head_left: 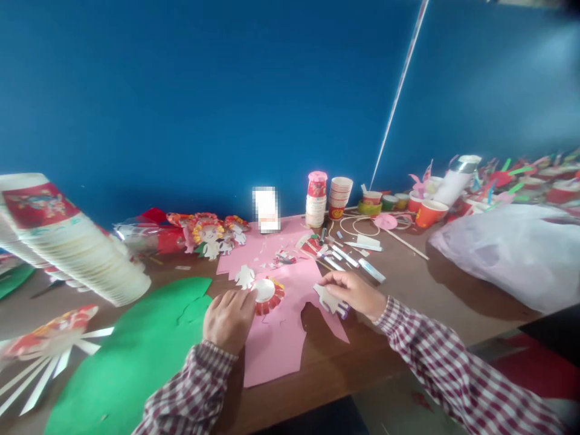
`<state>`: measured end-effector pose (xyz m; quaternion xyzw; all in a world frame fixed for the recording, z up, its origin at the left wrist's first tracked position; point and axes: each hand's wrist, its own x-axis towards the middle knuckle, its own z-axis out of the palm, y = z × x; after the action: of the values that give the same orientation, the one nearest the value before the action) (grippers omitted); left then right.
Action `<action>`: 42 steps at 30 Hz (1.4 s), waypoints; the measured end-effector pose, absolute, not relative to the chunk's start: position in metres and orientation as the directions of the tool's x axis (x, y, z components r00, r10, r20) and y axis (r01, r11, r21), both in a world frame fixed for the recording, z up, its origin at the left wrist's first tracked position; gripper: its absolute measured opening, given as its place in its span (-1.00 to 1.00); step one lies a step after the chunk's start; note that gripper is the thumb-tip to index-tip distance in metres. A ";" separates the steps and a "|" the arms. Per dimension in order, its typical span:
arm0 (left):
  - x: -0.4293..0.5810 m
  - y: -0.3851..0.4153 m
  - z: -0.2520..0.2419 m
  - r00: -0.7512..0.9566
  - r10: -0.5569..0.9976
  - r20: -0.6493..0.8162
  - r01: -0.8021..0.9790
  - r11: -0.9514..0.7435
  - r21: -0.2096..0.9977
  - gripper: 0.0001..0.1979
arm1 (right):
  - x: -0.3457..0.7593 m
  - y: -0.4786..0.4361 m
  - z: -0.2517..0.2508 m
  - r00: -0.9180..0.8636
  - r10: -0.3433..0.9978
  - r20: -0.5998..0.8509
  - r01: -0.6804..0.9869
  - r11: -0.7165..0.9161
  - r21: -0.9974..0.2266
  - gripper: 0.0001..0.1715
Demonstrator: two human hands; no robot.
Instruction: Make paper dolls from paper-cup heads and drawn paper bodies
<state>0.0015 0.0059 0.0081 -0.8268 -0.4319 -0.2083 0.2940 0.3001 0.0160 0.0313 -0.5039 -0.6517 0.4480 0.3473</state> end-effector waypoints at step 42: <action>0.071 -0.077 -0.010 0.646 0.564 0.515 0.603 -0.790 0.109 -0.74 | 0.397 0.020 0.016 0.098 0.924 0.369 0.908 0.069 -0.413 -0.88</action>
<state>0.0709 -0.0773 -0.0102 -0.9064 -0.3218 -0.2713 0.0364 0.3966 0.0197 0.0163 -0.6823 -0.6715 0.0140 0.2887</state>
